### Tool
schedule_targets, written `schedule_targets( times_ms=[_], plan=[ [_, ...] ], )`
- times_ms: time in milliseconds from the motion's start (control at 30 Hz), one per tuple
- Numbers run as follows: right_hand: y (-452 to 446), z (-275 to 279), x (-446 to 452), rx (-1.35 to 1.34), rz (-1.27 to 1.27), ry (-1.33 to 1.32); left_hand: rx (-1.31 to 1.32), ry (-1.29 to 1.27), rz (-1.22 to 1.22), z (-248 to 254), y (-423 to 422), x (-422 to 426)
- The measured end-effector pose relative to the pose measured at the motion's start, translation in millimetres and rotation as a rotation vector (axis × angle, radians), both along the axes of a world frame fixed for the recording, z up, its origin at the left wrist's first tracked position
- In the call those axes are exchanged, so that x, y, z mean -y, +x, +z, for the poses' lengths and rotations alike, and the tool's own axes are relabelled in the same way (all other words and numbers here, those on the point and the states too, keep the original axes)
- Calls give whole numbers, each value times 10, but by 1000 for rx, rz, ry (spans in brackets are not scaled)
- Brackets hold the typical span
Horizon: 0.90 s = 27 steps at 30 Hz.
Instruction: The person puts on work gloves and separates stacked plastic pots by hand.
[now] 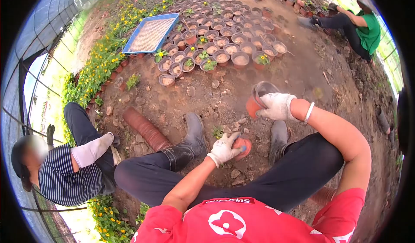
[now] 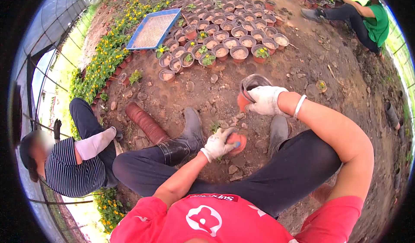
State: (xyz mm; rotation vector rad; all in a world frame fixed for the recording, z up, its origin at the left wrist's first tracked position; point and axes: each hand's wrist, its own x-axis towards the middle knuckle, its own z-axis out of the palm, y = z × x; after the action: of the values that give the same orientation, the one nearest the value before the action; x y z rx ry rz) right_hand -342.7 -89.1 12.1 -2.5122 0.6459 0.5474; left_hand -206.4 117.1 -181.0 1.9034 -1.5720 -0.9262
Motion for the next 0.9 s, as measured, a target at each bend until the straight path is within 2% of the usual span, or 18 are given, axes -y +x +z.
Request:
schedule_targets(
  times_ms=[67, 200, 400, 533, 600, 700, 800, 833, 900],
  plan=[
    [-53, 2, 7, -56, -2, -22, 164, 170, -135, 78, -48, -32],
    [-118, 34, 7, -115, 8, 3, 216, 170, -167, 201, -143, -3],
    [-138, 47, -5, -134, 20, 4, 334, 69, -267, -72, -176, -123],
    [-136, 93, -15, -123, 23, 4, 314, 77, -292, -196, -130, -142],
    [-155, 102, -32, -101, 24, 0, 290, 153, -235, -217, -105, -98],
    [-139, 97, -35, -117, 37, -37, 253, 108, -175, -161, -86, -94],
    [-146, 108, -56, -52, 38, -1, 377, 132, -232, -255, -86, -198],
    [-137, 116, -60, -62, 51, -15, 328, 220, -266, -305, -72, -192],
    [-127, 105, -53, -86, 65, -36, 263, 239, -249, -274, -50, -192]
  ],
)
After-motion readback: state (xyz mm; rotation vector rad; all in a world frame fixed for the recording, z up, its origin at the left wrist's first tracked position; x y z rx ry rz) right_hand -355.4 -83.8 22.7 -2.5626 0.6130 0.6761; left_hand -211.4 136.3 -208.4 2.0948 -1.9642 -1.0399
